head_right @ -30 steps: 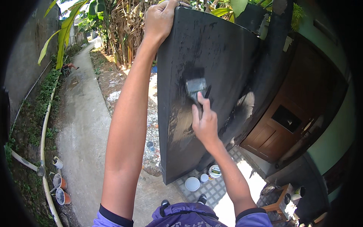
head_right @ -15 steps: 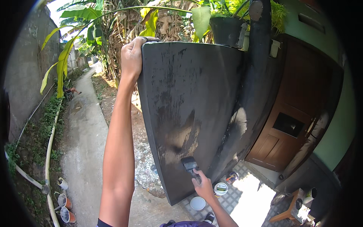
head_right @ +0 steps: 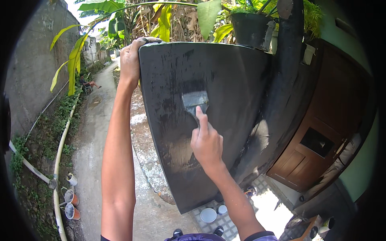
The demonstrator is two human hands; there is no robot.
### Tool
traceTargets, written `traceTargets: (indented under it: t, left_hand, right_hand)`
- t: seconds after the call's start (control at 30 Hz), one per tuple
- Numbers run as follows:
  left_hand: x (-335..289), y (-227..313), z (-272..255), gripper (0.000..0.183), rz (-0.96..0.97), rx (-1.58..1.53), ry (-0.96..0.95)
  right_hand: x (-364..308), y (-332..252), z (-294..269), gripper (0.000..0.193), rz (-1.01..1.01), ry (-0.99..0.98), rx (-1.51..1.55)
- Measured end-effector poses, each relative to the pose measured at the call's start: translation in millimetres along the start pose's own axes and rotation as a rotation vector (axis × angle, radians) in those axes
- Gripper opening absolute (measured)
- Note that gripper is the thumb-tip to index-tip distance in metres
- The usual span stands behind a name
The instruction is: Painting a large dark metal gate or flat surface with a paintbrush.
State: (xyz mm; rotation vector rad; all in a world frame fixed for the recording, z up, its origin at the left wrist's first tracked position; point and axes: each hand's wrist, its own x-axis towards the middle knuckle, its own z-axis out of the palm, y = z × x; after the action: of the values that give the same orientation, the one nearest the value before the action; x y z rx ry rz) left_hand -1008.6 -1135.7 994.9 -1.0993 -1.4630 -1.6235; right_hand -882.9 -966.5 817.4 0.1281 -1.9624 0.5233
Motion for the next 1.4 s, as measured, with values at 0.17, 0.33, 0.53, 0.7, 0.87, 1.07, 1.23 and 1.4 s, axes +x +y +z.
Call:
traceTargets:
  t: [0.17,0.33,0.53,0.7,0.87,1.07,1.23,1.4]
  left_hand:
    - [-2.2,22.7,9.6,0.039,-0.045,0.030,0.045]
    - [-8.0,20.4,8.6,0.042,-0.073,0.045,0.058]
    - [-3.7,-3.9,-6.7,0.042,-0.128,0.089,0.103]
    - [7.4,-8.3,-16.5,0.043,-0.259,0.023,0.100]
    - [10.3,-6.6,-12.7,0.044,-0.270,-0.207,0.082]
    - [9.6,-6.5,-28.2,0.045,-0.235,-0.018,0.116]
    - [5.9,-14.1,-20.2,0.043,-0.187,0.005,0.151]
    - [22.9,-18.8,-75.8,0.033,0.003,0.147,0.142]
  right_hand:
    - [-275.0,63.9,33.7,0.059,0.420,-0.733,-0.098]
    - [-388.0,102.3,1.4,0.059,0.729,-1.070,0.164]
    - [-133.3,70.2,-60.0,0.039,0.431,-0.342,0.508]
    - [37.1,66.4,-62.7,0.029,-0.122,0.170,0.416]
    - [-2.6,81.5,-8.1,0.035,-0.063,0.031,0.278]
    - [-283.9,136.0,38.6,0.037,0.130,-0.562,0.025]
    - [-427.2,181.3,14.4,0.040,0.577,-1.217,0.142]
    - [-369.8,166.3,12.0,0.039,0.786,-0.898,0.413]
